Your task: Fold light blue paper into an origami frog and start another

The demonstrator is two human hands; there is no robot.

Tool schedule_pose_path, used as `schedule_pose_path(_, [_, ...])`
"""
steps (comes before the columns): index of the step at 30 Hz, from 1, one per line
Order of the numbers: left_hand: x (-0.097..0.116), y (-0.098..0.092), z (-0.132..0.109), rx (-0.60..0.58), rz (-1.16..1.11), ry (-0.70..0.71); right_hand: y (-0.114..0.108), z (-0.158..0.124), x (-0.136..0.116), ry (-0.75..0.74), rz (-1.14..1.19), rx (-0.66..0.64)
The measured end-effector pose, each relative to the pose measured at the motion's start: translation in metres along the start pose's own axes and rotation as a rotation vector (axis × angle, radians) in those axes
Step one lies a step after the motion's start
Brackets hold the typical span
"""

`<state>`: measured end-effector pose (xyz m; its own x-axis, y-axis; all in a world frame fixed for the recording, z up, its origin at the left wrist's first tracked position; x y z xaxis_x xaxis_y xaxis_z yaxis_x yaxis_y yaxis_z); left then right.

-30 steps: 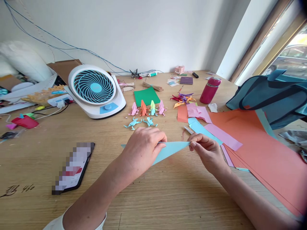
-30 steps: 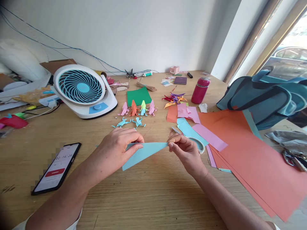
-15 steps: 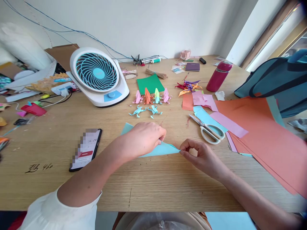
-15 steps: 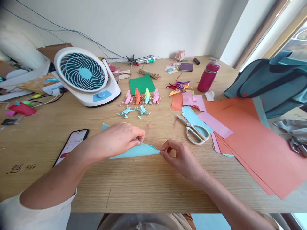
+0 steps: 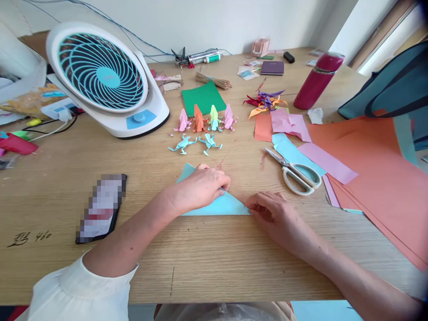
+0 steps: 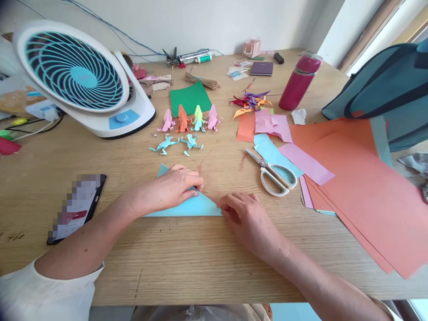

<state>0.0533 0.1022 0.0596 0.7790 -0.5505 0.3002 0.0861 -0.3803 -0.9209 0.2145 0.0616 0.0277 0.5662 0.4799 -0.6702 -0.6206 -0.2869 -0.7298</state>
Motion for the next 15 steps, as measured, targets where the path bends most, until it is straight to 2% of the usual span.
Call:
schedule_pose_path(8, [-0.008,0.015,0.004,0.101,-0.031,0.035,0.008,-0.003,0.000,-0.090,-0.079,-0.035])
schedule_pose_path(15, [-0.007,0.014,-0.001,0.226,0.027,0.032,0.008,-0.002,-0.007,-0.123,-0.137,-0.052])
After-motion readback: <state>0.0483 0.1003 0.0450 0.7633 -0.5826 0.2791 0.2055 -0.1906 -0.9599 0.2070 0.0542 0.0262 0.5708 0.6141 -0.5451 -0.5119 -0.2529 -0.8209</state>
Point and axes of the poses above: each hand's wrist, its own z-axis towards the middle knuckle, its own y-axis out of the palm, x = y × z, the point moved 6 cm from there along z, towards the middle knuckle, and after that the axes turned 3 degrees about -z, right-handed, at the moved point
